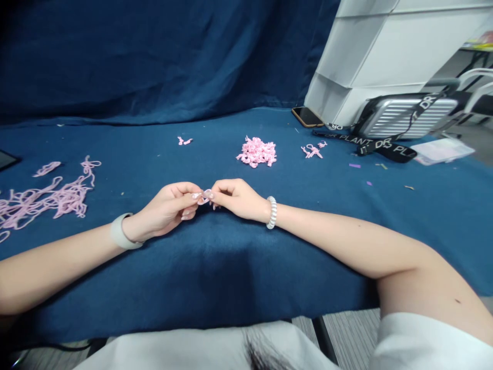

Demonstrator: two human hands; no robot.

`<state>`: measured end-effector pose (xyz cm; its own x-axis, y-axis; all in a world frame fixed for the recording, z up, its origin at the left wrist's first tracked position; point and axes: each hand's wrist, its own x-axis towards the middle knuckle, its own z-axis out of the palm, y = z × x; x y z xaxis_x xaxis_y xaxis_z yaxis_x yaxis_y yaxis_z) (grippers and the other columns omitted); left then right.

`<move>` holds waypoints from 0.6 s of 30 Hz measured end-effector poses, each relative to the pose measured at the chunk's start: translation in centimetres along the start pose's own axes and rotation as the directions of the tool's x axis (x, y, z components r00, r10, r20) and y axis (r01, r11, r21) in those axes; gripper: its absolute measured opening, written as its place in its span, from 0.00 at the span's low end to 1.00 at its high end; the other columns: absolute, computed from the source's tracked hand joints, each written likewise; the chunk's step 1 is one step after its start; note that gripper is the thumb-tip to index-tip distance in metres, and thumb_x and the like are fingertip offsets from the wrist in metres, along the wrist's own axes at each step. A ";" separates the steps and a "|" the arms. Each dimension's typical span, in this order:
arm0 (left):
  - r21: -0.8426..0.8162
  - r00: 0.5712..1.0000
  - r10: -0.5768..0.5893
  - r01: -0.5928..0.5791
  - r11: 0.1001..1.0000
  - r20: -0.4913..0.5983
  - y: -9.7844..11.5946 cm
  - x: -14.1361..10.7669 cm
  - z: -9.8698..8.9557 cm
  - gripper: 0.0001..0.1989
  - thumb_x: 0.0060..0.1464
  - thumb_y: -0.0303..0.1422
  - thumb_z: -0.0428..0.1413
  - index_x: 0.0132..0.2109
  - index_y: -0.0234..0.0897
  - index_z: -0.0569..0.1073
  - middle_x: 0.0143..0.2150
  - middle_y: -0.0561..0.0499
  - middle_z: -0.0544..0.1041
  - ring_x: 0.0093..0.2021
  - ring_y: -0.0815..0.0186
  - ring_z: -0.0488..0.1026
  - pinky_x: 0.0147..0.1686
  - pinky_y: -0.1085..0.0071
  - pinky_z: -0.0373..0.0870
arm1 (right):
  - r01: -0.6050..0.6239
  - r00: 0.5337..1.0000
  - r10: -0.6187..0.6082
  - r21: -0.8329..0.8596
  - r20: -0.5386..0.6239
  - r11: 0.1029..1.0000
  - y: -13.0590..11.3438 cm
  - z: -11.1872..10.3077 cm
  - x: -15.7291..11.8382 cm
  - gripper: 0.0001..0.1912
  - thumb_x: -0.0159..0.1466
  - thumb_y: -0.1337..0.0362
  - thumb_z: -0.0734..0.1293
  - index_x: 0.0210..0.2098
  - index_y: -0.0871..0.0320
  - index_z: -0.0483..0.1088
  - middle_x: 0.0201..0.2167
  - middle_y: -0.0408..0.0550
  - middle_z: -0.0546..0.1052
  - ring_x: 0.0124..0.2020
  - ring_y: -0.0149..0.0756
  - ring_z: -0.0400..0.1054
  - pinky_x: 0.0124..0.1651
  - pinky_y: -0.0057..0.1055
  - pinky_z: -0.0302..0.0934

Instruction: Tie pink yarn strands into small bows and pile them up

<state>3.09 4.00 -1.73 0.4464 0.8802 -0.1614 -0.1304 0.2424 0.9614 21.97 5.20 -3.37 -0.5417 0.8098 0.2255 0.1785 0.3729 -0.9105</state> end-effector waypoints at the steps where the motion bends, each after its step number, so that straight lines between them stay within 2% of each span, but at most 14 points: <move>1: 0.026 1.000 0.001 -0.001 1.000 -0.012 0.0 0.0 0.0 0.09 0.44 0.33 0.64 0.30 0.32 0.75 0.23 0.54 0.71 0.17 0.79 0.58 0.16 0.80 0.53 | 0.004 1.000 -0.005 -0.026 -0.012 1.000 0.0 0.0 0.0 0.17 0.62 0.54 0.63 0.25 0.62 0.68 0.23 0.44 0.72 0.25 0.26 0.64 0.32 0.25 0.59; 10: 0.123 0.997 0.030 -0.021 0.992 -0.068 -0.6 0.2 -0.1 0.09 0.45 0.34 0.64 0.31 0.32 0.76 0.24 0.53 0.72 0.17 0.79 0.59 0.16 0.80 0.56 | 0.057 0.988 -0.088 -0.231 -0.129 0.971 0.1 0.2 -0.2 0.13 0.62 0.59 0.63 0.27 0.62 0.69 0.23 0.44 0.73 0.24 0.26 0.61 0.28 0.24 0.56; 14: 0.088 1.000 0.006 -0.004 0.996 -0.026 -0.9 0.5 -0.4 0.08 0.45 0.33 0.64 0.31 0.32 0.77 0.25 0.54 0.72 0.18 0.79 0.60 0.18 0.80 0.61 | 0.088 0.975 -0.137 -0.263 -0.175 0.961 0.0 0.2 -0.3 0.12 0.61 0.60 0.64 0.26 0.62 0.69 0.23 0.44 0.72 0.24 0.27 0.62 0.29 0.25 0.56; 18: 0.089 0.998 -0.055 0.053 0.995 0.021 -0.8 0.7 -0.5 0.08 0.43 0.32 0.64 0.31 0.33 0.77 0.26 0.53 0.74 0.18 0.79 0.60 0.19 0.79 0.65 | 0.133 0.967 -0.186 -0.275 -0.175 0.952 0.1 0.3 -0.3 0.12 0.61 0.60 0.65 0.25 0.61 0.70 0.23 0.44 0.73 0.25 0.28 0.64 0.30 0.26 0.57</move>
<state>3.06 4.57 -2.74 0.4713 0.8568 -0.2093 -0.0277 0.2515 0.9675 21.93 4.86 -3.59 -0.4135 0.7929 0.4477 0.3234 0.5875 -0.7418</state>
